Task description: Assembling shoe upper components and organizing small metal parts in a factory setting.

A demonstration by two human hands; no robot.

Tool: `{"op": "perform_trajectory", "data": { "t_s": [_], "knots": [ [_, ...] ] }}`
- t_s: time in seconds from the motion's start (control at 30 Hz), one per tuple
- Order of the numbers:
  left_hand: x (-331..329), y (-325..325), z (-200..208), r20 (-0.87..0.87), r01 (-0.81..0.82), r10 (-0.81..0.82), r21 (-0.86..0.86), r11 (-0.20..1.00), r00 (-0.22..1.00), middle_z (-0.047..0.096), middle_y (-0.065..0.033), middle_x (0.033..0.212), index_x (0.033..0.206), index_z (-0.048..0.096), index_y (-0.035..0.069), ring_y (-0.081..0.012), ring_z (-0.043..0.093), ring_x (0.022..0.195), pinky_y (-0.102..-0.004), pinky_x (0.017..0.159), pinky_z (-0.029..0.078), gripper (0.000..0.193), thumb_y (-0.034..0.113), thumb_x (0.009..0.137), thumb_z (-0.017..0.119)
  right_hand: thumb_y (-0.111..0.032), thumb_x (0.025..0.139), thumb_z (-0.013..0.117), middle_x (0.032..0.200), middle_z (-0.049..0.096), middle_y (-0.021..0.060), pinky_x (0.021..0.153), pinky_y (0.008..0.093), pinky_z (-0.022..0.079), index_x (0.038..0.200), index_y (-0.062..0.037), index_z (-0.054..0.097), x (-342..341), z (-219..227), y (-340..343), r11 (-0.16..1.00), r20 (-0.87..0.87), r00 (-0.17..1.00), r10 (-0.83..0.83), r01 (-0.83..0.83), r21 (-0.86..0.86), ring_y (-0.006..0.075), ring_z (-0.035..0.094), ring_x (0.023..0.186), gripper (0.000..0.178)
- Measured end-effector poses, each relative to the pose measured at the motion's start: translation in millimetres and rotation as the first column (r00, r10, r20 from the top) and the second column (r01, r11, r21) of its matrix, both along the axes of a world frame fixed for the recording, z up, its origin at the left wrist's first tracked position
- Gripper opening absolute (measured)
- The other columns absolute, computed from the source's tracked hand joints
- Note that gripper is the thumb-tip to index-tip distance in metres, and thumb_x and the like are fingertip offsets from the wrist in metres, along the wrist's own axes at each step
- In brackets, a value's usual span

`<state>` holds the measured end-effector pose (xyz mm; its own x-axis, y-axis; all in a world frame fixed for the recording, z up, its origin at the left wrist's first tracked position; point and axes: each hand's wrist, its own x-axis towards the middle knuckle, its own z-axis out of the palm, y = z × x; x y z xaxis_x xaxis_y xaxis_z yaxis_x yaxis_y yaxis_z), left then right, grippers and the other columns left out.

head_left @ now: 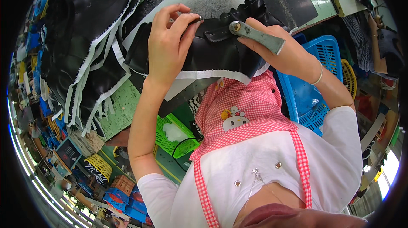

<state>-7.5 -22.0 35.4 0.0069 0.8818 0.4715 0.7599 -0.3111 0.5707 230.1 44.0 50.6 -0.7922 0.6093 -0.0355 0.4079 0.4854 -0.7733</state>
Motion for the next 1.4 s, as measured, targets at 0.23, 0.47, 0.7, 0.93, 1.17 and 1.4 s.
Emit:
{"op": "perform_trajectory", "data": {
  "t_s": [0.23, 0.47, 0.7, 0.93, 1.17, 1.4],
  "knots": [
    [21.5, 7.2, -4.7, 0.794, 0.205, 0.071, -0.24, 0.949, 0.604, 0.07, -0.0032, 0.09, 0.107, 0.07, 0.002, -0.0098, 0.067, 0.079, -0.0215, 0.072, 0.054, 0.021, 0.005, 0.086, 0.068, -0.015, 0.097, 0.057, 0.061, 0.045, 0.0187, 0.048, 0.0365, 0.032, 0.102, -0.0015, 0.05, 1.6, -0.4, 1.0, 0.997, -0.021, 1.0, -0.013, 0.011, -0.083, 0.0314, 0.037, 0.051, 0.017],
    [21.0, 12.1, -28.0, 0.781, 0.293, 0.121, -0.367, 0.883, 0.613, 0.071, -0.0046, 0.088, 0.103, 0.07, 0.0, -0.0082, 0.066, 0.082, -0.0213, 0.073, 0.053, 0.017, 0.007, 0.088, 0.068, -0.016, 0.097, 0.056, 0.059, 0.044, 0.0179, 0.047, 0.0357, 0.031, 0.104, -0.0012, 0.051, 1.8, -1.9, -0.3, 0.998, -0.027, 0.999, -0.017, 0.016, -0.056, 0.0286, 0.035, 0.049, 0.017],
    [24.0, 15.2, -26.6, 0.766, 0.3, 0.143, -0.407, 0.863, 0.627, 0.071, -0.0036, 0.086, 0.099, 0.071, 0.001, -0.0077, 0.066, 0.079, -0.0209, 0.07, 0.053, 0.014, 0.007, 0.087, 0.069, -0.016, 0.097, 0.057, 0.058, 0.043, 0.0181, 0.047, 0.0347, 0.03, 0.107, 0.0001, 0.052, 2.6, -1.7, 0.3, 0.999, -0.017, 1.0, -0.006, 0.005, -0.041, 0.0261, 0.036, 0.047, 0.02],
    [29.0, 12.9, -30.6, 0.711, 0.233, 0.132, -0.392, 0.89, 0.691, 0.072, -0.0056, 0.086, 0.098, 0.07, 0.0, -0.009, 0.067, 0.08, -0.0214, 0.073, 0.053, 0.014, 0.008, 0.087, 0.068, -0.017, 0.096, 0.058, 0.064, 0.049, 0.0165, 0.049, 0.0335, 0.034, 0.113, -0.0001, 0.053, 6.4, 0.6, 0.5, 0.998, 0.032, 0.999, -0.014, 0.016, -0.068, 0.0221, 0.042, 0.052, 0.024],
    [41.0, 3.5, -25.5, 0.418, 0.088, 0.015, -0.225, 0.97, 0.908, 0.072, -0.0019, 0.082, 0.095, 0.072, 0.0, -0.0059, 0.065, 0.074, -0.0201, 0.069, 0.051, 0.011, 0.005, 0.085, 0.07, -0.008, 0.093, 0.06, 0.09, 0.058, 0.016, 0.059, 0.0323, 0.045, 0.102, 0.001, 0.062, 7.3, 50.0, 4.0, 0.98, -0.457, 0.88, -0.131, 0.185, 0.075, 0.0261, 0.057, 0.07, 0.014],
    [22.9, 15.0, -26.6, 0.751, 0.284, 0.159, -0.424, 0.86, 0.641, 0.072, -0.0044, 0.084, 0.097, 0.07, -0.001, -0.0081, 0.067, 0.078, -0.0224, 0.072, 0.054, 0.016, 0.012, 0.09, 0.065, -0.013, 0.095, 0.058, 0.09, 0.061, 0.0181, 0.068, 0.0353, 0.049, 0.115, 0.0007, 0.057, 5.9, 14.5, 1.4, 0.996, -0.055, 0.998, -0.016, 0.021, 0.092, 0.0316, 0.06, 0.075, 0.024]
  ]
}}
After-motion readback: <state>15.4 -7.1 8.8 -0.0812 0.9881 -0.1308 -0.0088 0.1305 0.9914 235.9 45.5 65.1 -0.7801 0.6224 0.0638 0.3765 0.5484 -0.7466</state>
